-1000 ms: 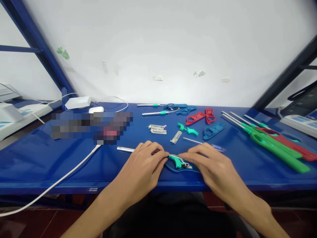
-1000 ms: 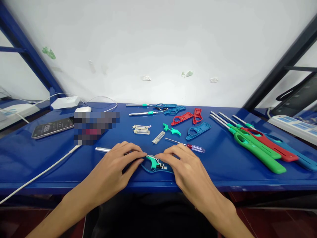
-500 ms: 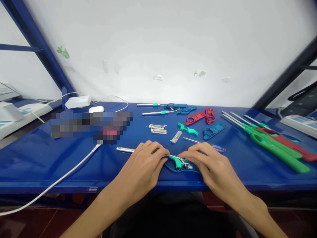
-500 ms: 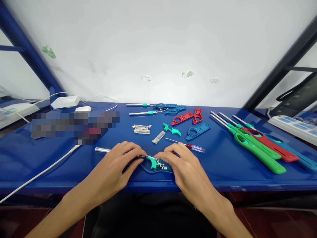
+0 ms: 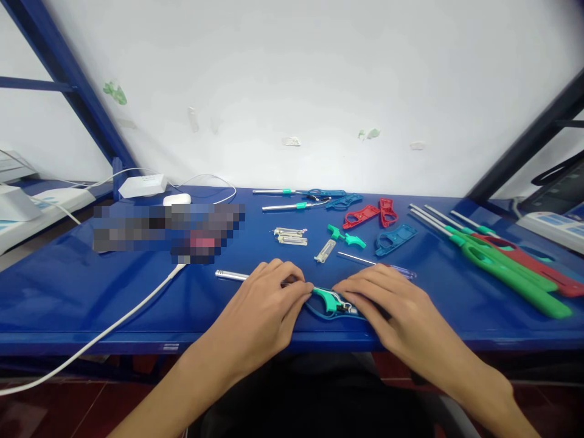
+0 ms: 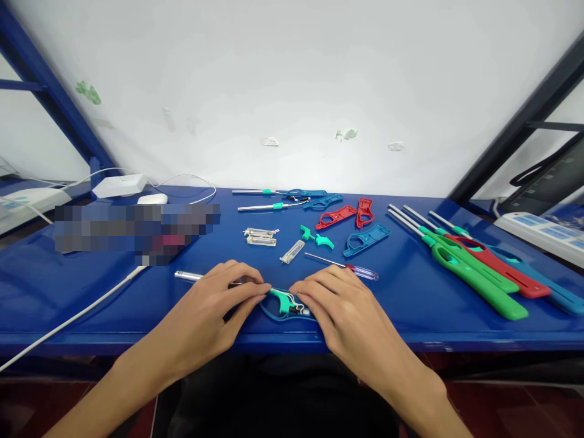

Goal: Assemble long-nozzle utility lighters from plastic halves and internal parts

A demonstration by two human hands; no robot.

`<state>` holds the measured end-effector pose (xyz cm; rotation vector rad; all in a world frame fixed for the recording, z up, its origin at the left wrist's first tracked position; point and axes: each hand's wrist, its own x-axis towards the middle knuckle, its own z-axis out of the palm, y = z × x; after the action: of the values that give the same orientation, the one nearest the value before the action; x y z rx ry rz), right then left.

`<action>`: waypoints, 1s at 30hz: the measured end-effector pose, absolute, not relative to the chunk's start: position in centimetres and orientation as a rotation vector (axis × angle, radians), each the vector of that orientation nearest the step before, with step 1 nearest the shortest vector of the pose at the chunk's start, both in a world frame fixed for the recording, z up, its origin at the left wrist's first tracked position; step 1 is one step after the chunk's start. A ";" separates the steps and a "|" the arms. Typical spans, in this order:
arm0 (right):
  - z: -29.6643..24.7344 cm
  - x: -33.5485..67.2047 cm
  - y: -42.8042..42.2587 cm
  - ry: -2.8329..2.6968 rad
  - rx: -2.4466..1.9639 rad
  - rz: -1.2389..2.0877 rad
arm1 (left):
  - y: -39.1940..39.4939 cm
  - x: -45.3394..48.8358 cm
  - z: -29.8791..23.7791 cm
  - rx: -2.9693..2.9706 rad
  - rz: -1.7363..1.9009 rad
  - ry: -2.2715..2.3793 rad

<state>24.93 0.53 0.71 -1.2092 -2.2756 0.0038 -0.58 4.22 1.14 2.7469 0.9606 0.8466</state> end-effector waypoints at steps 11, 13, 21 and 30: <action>0.9 25.8 0.1 -2.239 -1.219 -0.077 | 4.1 -0.5 1.0 2.743 0.843 0.966; 1.0 26.2 0.3 -2.185 -1.232 -0.111 | 4.1 -0.5 1.1 2.733 0.820 0.983; 4.1 29.2 6.1 -2.279 -1.348 -0.287 | 4.1 -0.4 1.1 2.707 0.791 1.064; 5.5 26.3 11.6 -2.806 -0.902 0.056 | 4.1 -0.4 0.9 2.728 0.788 1.097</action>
<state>26.27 11.56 5.53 -0.9024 -2.8057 0.0559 -0.38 4.13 0.89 2.7281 1.0966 0.7884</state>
